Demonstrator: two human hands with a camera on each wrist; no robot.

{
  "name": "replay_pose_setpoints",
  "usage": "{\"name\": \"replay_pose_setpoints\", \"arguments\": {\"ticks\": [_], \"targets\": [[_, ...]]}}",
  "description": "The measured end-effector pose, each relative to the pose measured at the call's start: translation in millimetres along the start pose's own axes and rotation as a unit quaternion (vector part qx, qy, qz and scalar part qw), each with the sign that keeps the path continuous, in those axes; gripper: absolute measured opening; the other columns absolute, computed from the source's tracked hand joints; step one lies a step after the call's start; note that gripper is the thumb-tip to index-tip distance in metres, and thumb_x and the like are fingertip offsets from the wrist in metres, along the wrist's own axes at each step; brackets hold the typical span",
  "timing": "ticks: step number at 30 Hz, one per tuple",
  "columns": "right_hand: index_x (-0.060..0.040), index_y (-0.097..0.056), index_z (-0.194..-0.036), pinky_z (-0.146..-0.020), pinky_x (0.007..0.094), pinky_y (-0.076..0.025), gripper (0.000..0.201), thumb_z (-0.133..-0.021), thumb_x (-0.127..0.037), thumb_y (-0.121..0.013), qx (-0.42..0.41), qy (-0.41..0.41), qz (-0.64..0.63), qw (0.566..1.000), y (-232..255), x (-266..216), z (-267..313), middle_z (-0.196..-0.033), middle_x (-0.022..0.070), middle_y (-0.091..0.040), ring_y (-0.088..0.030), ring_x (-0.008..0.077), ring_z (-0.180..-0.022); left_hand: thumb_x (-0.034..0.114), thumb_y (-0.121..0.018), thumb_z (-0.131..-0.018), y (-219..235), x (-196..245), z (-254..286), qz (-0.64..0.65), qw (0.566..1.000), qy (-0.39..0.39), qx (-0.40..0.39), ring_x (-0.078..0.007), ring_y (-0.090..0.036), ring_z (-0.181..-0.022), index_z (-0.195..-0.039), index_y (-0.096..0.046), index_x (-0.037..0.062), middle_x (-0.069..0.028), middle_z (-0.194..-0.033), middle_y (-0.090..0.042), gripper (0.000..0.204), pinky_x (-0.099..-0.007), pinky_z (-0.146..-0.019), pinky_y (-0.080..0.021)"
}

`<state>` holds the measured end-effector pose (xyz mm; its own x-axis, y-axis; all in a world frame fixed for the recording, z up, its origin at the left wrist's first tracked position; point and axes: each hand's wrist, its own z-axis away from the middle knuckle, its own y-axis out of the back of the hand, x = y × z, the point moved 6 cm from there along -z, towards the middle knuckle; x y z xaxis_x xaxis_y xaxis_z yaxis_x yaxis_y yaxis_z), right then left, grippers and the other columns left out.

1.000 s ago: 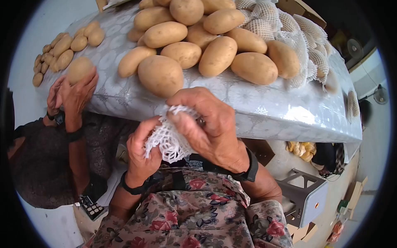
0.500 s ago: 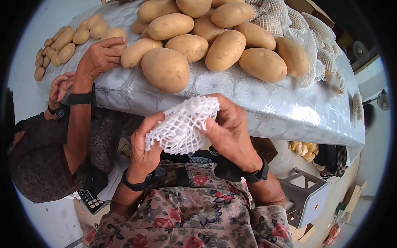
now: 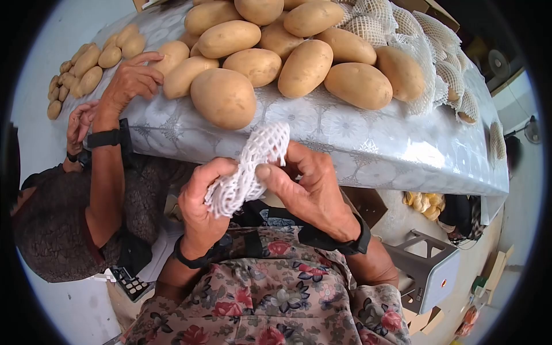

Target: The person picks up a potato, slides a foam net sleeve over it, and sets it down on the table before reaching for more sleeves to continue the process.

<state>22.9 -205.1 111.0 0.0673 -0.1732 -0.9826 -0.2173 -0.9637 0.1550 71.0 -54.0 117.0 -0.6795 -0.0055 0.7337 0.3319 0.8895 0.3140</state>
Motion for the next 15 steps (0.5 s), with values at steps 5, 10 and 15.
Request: {"name": "replay_pose_setpoints", "arguments": {"ticks": [5, 10, 15], "targets": [[-0.0018, -0.053, -0.096, -0.066, 0.0217, -0.046, 0.014, -0.087, -0.011, -0.059, 0.052, 0.026, -0.221, 0.973, 10, 11, -8, -0.089, 0.0065, -0.061, -0.056, 0.0079, -0.075, 0.001, -0.069, -0.073, -5, -20, 11, 0.065, 0.992, 0.098, -0.035, -0.0264, -0.065, -0.080, -0.105, -0.055, 0.0040, -0.0126, -0.090, -0.064, 0.036, -0.0315, -0.070, -0.049], [-0.0028, -0.051, -0.102, -0.071, 0.0253, -0.047, 0.023, -0.087, -0.019, -0.060, 0.014, 0.003, -0.257, 0.966, 5, 13, -9, -0.099, 0.0094, -0.061, -0.059, 0.0116, -0.082, -0.003, -0.065, -0.071, -9, -28, 17, 0.070, 0.989, 0.109, -0.077, -0.0208, -0.065, -0.077, -0.102, -0.053, 0.0027, -0.0137, -0.087, -0.063, 0.033, -0.0288, -0.067, -0.048], [-0.0023, -0.051, -0.111, -0.076, 0.0281, -0.046, 0.039, -0.084, -0.026, -0.067, -0.071, 0.029, -0.026, 0.997, -12, 11, -8, -0.103, 0.0090, -0.059, -0.054, 0.0113, -0.091, -0.002, -0.066, -0.072, -4, -26, 14, 0.110, 0.986, 0.117, -0.053, -0.0173, -0.063, -0.077, -0.098, -0.053, 0.0022, -0.0102, -0.087, -0.063, 0.029, -0.0269, -0.068, -0.048]]}}
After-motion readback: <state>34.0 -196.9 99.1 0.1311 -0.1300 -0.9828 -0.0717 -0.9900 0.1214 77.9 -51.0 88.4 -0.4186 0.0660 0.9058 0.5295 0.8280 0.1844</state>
